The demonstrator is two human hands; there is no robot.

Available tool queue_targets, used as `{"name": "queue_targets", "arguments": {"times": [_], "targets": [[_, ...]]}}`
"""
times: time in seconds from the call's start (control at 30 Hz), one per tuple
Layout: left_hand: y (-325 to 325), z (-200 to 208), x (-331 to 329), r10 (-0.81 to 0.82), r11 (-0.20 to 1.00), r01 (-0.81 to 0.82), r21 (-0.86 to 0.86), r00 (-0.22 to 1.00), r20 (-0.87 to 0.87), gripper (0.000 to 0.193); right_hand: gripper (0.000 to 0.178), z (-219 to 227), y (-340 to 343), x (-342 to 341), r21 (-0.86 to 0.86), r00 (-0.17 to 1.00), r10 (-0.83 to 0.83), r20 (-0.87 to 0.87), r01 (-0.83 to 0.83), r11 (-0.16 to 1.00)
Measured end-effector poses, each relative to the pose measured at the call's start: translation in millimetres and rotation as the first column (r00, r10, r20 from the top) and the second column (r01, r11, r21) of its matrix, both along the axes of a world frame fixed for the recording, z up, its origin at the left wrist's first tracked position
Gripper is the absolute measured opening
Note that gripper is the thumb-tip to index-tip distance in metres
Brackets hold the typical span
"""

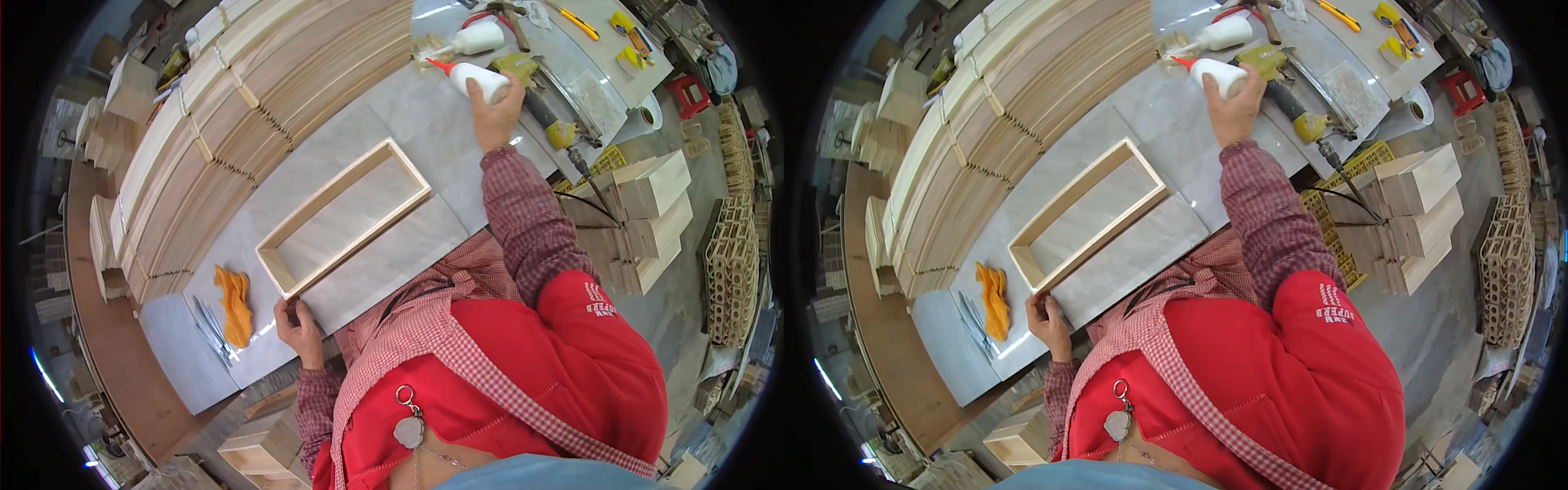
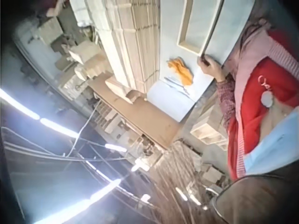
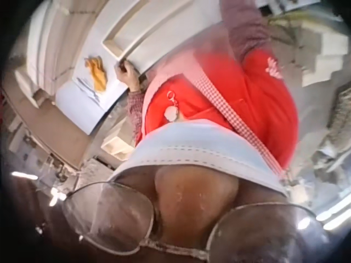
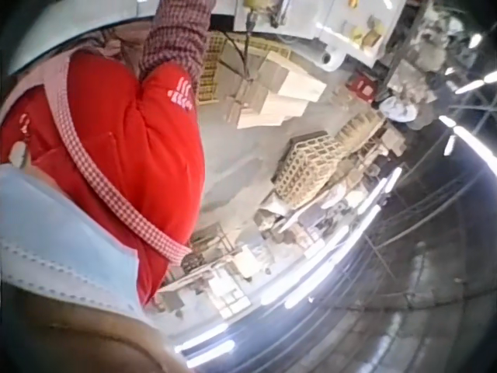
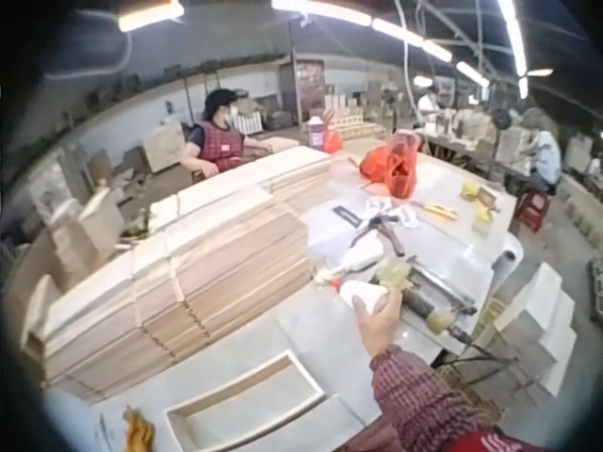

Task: Assembling wooden boxes by applying glue and using a pneumatic nail gun to join planks.

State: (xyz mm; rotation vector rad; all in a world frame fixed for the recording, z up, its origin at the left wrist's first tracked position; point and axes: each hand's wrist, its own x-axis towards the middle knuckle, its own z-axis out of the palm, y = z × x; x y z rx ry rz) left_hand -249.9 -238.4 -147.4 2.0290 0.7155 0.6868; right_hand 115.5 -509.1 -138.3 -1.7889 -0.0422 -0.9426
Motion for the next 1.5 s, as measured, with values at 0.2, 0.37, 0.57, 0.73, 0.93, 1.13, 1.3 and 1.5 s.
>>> {"name": "queue_targets", "arguments": {"times": [0.2, 0.37, 0.57, 0.73, 0.93, 1.13, 1.3, 1.5], "targets": [[5.7, -7.5, 4.5, -0.069, 0.996, 0.066, -0.063, 0.997, -0.046, 0.025, 0.039, -11.2, -37.1, -0.1, -0.385, 0.989, -0.084, 0.118, 0.124, 0.915], [12.5, -3.7, -5.2, -0.045, 0.999, 0.045, -0.005, 0.997, -0.063, 0.023, 0.039, 34.3, -202.6, -13.1, -0.579, 0.914, -0.377, 0.151, 0.391, 0.716], [17.5, -8.3, 2.0, -0.073, 0.997, 0.072, -0.017, 0.995, -0.064, 0.022, 0.091, 27.7, -408.1, -76.4, -0.759, 0.164, -0.865, -0.474, 0.423, 0.496], [11.9, 4.6, -3.7, -0.102, 0.995, 0.098, -0.03, 0.985, -0.138, 0.025, 0.102, 0.0, -430.9, -56.4, -0.586, 0.082, -0.712, -0.697, 0.507, 0.632], [9.9, 29.8, -12.2, -0.032, 0.998, 0.042, 0.048, 0.982, -0.185, 0.027, 0.099, -4.4, -439.0, -34.3, -0.625, 0.068, -0.718, -0.692, 0.441, 0.644], [37.5, 63.3, -18.3, -0.016, 0.991, 0.039, 0.129, 0.985, -0.173, 0.027, 0.079, 0.1, -461.8, -38.8, -0.49, 0.46, -0.685, -0.565, 0.481, 0.727], [4.2, 125.7, 51.7, -0.221, 0.845, 0.287, 0.452, 0.956, -0.192, 0.037, 0.052, 120.1, -241.3, -96.9, -0.435, 0.898, 0.177, -0.404, -0.358, 0.826], [-68.2, 171.6, 113.6, -0.709, 0.3, 0.85, 0.433, 0.502, -0.494, 0.08, 0.057, 110.5, -54.8, -126.0, -0.537, 0.202, 0.881, -0.428, -0.841, -0.068]]}}
